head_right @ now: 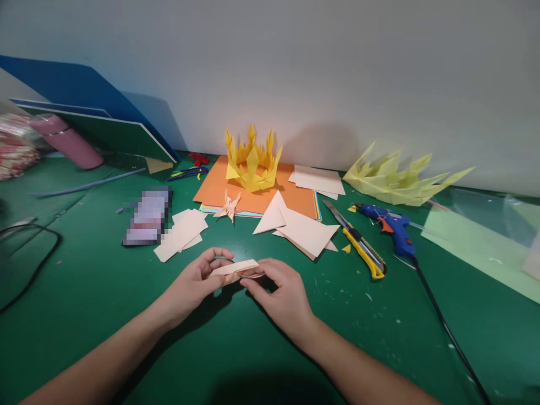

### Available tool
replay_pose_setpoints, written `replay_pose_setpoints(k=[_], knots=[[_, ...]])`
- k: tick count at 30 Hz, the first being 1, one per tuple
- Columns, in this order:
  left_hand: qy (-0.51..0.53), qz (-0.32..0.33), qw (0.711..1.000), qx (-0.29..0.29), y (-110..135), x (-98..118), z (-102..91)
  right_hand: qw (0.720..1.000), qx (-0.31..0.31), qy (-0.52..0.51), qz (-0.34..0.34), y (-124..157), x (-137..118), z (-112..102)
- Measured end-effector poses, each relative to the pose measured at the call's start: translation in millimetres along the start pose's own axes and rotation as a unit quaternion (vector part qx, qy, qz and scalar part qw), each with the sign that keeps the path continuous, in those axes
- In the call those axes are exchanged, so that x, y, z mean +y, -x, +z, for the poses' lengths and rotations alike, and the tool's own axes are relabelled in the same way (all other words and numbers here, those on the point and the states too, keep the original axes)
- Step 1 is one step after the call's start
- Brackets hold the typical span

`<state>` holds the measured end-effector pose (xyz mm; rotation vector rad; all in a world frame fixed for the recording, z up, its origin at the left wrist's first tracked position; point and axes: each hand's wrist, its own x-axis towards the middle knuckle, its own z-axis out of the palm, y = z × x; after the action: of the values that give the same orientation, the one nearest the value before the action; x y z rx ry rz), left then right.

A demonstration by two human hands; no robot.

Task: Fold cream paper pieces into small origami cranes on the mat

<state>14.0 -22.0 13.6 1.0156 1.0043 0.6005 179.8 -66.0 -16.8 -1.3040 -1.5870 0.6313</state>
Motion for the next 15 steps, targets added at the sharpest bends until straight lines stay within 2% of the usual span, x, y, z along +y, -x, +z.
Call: replay_pose_setpoints(k=[7,15], knots=[[0.022,-0.018,0.999,-0.021,-1.3,-7.2,0.1,1.000,0.011,-0.013,0.014,-1.1,-4.9,2.0],[0.078,-0.052,0.995,-0.020,1.6,-3.2,5.2,0.999,0.026,0.013,-0.032,-1.2,-2.9,2.5]])
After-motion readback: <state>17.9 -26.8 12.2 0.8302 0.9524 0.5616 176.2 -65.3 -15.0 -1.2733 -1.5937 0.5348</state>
